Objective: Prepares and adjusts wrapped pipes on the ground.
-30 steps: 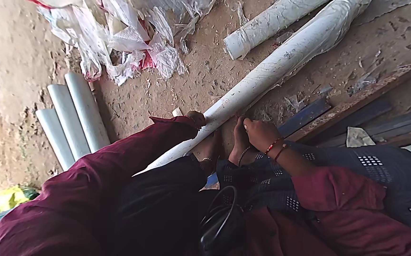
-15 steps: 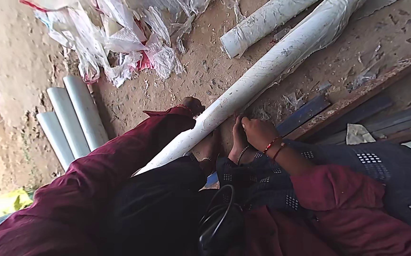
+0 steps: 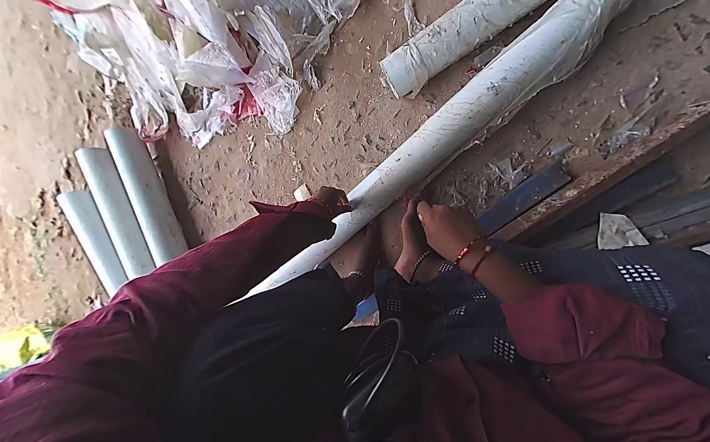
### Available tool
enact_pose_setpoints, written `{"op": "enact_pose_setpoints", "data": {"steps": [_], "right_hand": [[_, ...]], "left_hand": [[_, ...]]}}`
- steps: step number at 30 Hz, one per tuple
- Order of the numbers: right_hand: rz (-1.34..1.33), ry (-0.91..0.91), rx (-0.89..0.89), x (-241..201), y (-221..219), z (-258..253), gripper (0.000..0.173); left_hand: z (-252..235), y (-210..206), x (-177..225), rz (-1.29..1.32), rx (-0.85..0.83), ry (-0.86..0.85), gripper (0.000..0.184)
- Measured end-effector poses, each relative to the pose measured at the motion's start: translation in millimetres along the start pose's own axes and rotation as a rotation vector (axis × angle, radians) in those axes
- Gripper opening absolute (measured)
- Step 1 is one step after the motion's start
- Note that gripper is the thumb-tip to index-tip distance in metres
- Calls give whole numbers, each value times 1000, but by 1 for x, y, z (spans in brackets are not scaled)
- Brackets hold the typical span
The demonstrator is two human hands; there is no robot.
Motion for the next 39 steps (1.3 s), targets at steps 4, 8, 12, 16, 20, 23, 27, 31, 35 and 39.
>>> {"op": "enact_pose_setpoints", "data": {"steps": [4, 8, 12, 16, 20, 23, 27, 31, 35, 39], "right_hand": [[-2, 2, -1, 0, 0, 0, 27], [-4, 2, 6, 0, -1, 0, 26], [-2, 2, -10, 0, 0, 0, 26], [2, 4, -14, 0, -1, -1, 25], [-2, 0, -47, 1, -3, -2, 26], [6, -7, -66, 2, -2, -1, 25], [-18, -20, -41, 4, -1, 1, 26], [-34, -9, -35, 2, -2, 0, 26], [-26, -13, -44, 1, -3, -1, 27], [-31, -20, -20, 2, -2, -1, 26]], "left_hand": [[7, 1, 8, -47, -47, 75, 44], [5, -6, 12, -103, -54, 71, 50], [1, -10, 10, -90, -55, 33, 44], [13, -14, 30, 31, -115, -33, 33], [40, -5, 103, 343, -152, -318, 23], [25, 37, 115, 295, -81, -100, 31], [-19, 74, 58, 248, 206, -17, 55], [-26, 81, 23, 197, 301, -14, 40], [-15, 82, 7, 149, 320, 97, 39], [-7, 77, 7, 146, 264, 185, 69]]}}
Point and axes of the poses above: each hand's wrist, its own z-axis away from the middle knuckle, its own y-axis out of the back of the hand, x = y × z, the point moved 6 cm from there along -z, towards the middle knuckle, and after that the axes turned 12 degrees about x, right-handed, at the moved point
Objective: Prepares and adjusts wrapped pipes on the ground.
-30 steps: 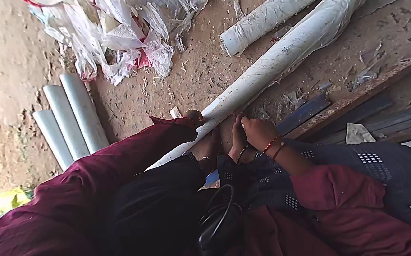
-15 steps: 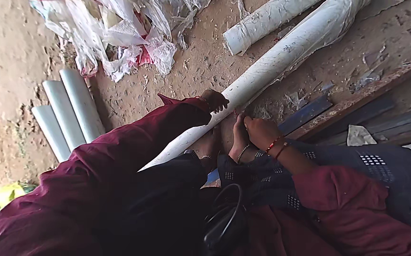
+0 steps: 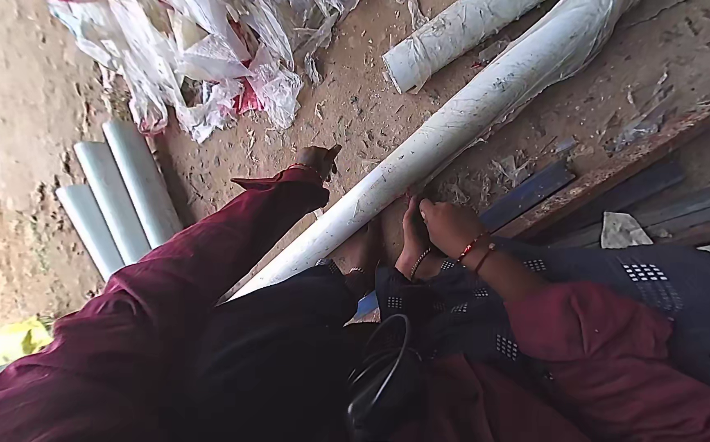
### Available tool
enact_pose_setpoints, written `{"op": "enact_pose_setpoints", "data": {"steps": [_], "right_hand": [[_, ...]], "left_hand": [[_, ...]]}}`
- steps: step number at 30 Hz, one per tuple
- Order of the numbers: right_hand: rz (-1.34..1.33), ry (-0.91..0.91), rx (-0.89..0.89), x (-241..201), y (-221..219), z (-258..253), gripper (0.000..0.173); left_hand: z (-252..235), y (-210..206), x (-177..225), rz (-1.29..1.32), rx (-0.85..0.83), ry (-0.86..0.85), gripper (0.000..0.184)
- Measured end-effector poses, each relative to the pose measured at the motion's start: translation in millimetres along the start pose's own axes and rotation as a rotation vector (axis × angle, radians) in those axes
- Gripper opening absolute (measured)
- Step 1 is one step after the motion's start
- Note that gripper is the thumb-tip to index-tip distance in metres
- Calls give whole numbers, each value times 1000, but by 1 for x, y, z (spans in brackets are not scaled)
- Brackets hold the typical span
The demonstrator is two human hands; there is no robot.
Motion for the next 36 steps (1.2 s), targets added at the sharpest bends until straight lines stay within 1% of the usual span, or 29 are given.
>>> {"op": "enact_pose_setpoints", "data": {"steps": [1, 2, 3, 4, 5, 8, 10, 11, 13, 14, 15, 16, 18, 19, 20, 21, 22, 24, 25, 30, 32, 35, 36], "right_hand": [[1, -3, 4, 0, 0, 0, 27], [1, -5, -2, 0, 0, 0, 27], [3, -3, -10, 0, 0, 0, 27], [6, 0, -14, -1, 0, 0, 27], [8, 4, -15, -1, 0, 0, 27], [2, 17, 1, -2, 1, 2, 26], [3, 18, 3, -2, 1, 2, 26], [4, 16, 6, -2, 1, 1, 26], [17, 8, 20, -1, -1, 0, 27], [24, 10, 27, 0, -1, 0, 27], [30, 15, 37, 0, -1, 0, 27], [35, 23, 50, 1, -1, 0, 26], [40, 22, 36, 0, -2, 0, 25], [43, 16, 14, -1, -1, 0, 25], [45, 14, 4, -1, -1, 0, 25], [47, 12, -1, -1, -1, 0, 25], [53, 13, -2, -1, -1, -1, 25], [55, 13, 1, 0, -2, -1, 25], [52, 12, 6, 1, -3, -1, 25], [66, 19, 35, 1, -3, -3, 24], [59, 21, 31, 2, -4, -2, 24], [53, 7, 7, 2, -3, -2, 26], [53, 5, 6, 2, -3, -2, 26]], "left_hand": [[0, -3, -3, 44, 27, 0, 69], [-2, -8, -6, 87, 33, -18, 60], [-5, -11, -8, 104, 21, -57, 47], [-6, -13, -8, 86, -3, -88, 42], [-5, -13, -7, 64, -13, -105, 45], [5, -3, -4, 64, -1, -7, 43], [6, 2, -8, 62, 55, 30, 46], [5, 3, -12, 56, 109, 6, 50], [0, -2, -23, 55, 240, -126, 53], [-4, -7, -29, 67, 270, -202, 52], [-5, -12, -32, 76, 273, -291, 46], [-3, -19, -32, 75, 229, -383, 39], [9, -33, -29, 36, 108, -633, 26], [20, -39, -25, -15, 4, -712, 24], [30, -47, -24, -66, -46, -795, 21], [37, -56, -25, -106, -85, -866, 19], [41, -67, -31, -116, -80, -954, 17], [43, -82, -41, -92, -101, -1047, 16], [45, -85, -42, -88, -117, -1059, 16], [53, -84, -34, -155, -168, -999, 14], [52, -87, -36, -132, -129, -1031, 13], [53, -90, -37, -121, -88, -1025, 12], [54, -89, -34, -188, -128, -991, 14]]}}
Point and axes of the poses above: each hand's wrist, its own z-axis away from the middle knuckle, its own y-axis out of the back of the hand, x = y × z, the point moved 6 cm from there along -z, towards the middle knuckle, and after that the axes turned 12 degrees about x, right-handed, at the moved point
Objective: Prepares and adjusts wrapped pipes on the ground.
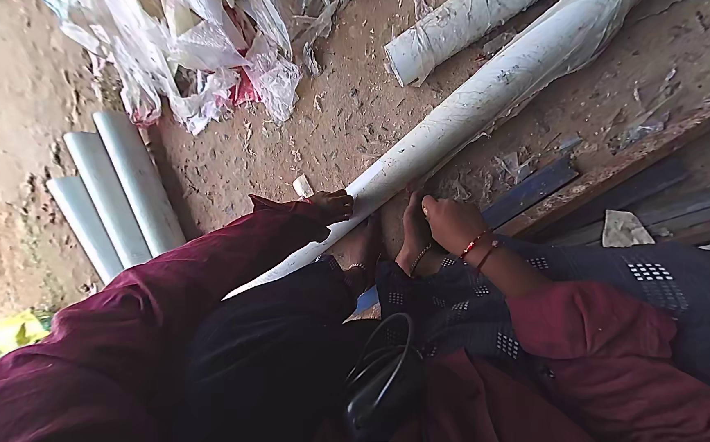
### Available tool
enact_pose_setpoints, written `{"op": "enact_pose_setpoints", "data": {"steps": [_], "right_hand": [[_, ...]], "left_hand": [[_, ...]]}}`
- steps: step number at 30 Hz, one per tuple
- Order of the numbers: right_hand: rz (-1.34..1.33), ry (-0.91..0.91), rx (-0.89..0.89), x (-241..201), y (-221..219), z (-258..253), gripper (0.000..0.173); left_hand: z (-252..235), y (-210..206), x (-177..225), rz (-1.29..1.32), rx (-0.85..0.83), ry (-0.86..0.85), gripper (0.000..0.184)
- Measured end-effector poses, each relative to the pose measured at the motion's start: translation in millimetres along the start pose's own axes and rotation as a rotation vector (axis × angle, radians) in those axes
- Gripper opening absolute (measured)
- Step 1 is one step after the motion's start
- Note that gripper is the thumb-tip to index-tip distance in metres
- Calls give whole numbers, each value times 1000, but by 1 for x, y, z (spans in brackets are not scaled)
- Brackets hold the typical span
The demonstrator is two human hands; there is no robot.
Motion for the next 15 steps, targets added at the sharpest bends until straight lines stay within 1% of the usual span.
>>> {"op": "enact_pose_setpoints", "data": {"steps": [3, 4, 5, 6, 8, 9, 10, 11, 12, 14, 15], "right_hand": [[2, 5, 14, 0, 1, 0, 26], [-2, 7, 16, -1, 0, 0, 26], [-7, 11, 21, 0, 1, 0, 26], [-10, 14, 21, 0, 1, 0, 26], [-10, 16, 25, 0, 1, 1, 25], [-10, 16, 27, 1, 1, 1, 25], [-13, 17, 37, 0, 1, 1, 26], [-14, 16, 41, 0, 0, 1, 28], [-9, 17, 39, -1, -1, 0, 28], [-1, 18, 26, -2, -2, 0, 28], [-3, 15, 17, -2, -3, 0, 28]], "left_hand": [[-6, 4, 15, -202, -364, 137, 20], [-5, 4, 17, -240, -444, 139, 20], [-2, 2, 17, -243, -474, 108, 20], [1, 1, 15, -227, -462, 73, 22], [2, 1, 13, -221, -456, 130, 30], [1, 6, 16, -204, -407, 176, 27], [-1, 10, 18, -143, -312, 198, 22], [-5, 14, 20, -119, -265, 221, 20], [-8, 16, 22, -121, -259, 247, 23], [-11, 16, 25, -95, -164, 206, 29], [-13, 15, 28, -107, -148, 197, 33]]}}
Point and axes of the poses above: each hand's wrist, its own z-axis away from the middle knuckle, its own y-axis out of the back of the hand, x = y × z, the point moved 6 cm from there along -z, towards the middle knuckle, and after that the axes turned 12 degrees about x, right-handed, at the moved point
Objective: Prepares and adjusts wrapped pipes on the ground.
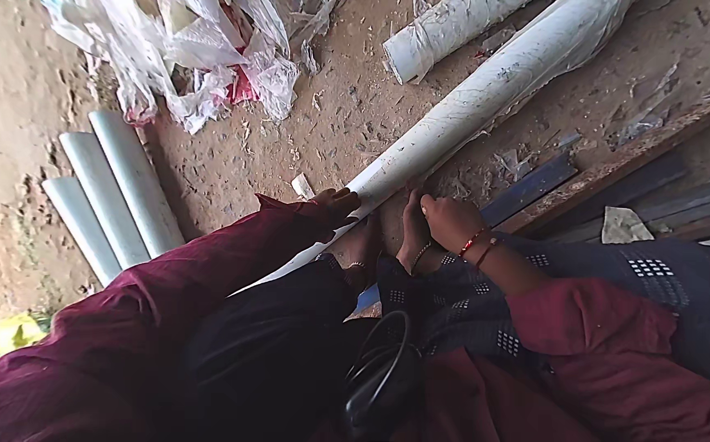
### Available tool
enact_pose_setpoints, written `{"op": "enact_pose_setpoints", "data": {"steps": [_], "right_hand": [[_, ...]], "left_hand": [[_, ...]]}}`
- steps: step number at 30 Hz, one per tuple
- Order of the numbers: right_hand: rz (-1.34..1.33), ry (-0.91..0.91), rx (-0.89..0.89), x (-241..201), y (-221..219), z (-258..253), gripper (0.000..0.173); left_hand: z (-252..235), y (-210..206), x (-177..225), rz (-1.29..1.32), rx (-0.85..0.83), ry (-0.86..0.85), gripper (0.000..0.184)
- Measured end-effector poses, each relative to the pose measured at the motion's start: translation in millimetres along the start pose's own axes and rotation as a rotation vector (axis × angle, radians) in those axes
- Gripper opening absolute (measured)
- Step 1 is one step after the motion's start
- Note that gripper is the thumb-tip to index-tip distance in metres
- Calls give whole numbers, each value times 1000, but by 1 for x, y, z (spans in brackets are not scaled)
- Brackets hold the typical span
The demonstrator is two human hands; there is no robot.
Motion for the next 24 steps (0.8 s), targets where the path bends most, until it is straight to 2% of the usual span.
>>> {"op": "enact_pose_setpoints", "data": {"steps": [2, 6, 8, 12, 14, 16, 17, 20, 24], "right_hand": [[-2, -16, -23, 1, 0, 0, 29], [-5, -15, -3, 3, 0, -1, 27], [0, -8, 5, 4, -1, -2, 27], [-3, -10, -9, 4, 0, -2, 29], [-10, -7, -9, 5, 0, -2, 28], [-20, -4, -46, 4, 3, -2, 30], [-20, -4, -58, 4, 4, -2, 31], [-20, -2, -6, 4, 1, -2, 29], [-24, 5, 5, 4, 2, -2, 29]], "left_hand": [[-6, -4, 7, -44, -70, 44, 37], [-21, -11, 14, -119, -312, 239, 31], [-26, -11, 11, -131, -381, 265, 29], [-23, -1, 5, -79, -356, 136, 31], [-16, -1, 2, -58, -288, 56, 42], [-12, -3, 7, -87, -332, 82, 48], [-12, -6, 9, -89, -335, 103, 45], [-13, -19, 6, -86, -177, 97, 30], [-14, -14, 3, -70, -329, 190, 32]]}}
Point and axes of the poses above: each hand's wrist, its own z-axis away from the middle knuckle, its own y-axis out of the back of the hand, x = y × z, the point moved 6 cm from there along -z, towards the middle knuckle, and after that the axes turned 12 degrees about x, right-handed, at the moved point
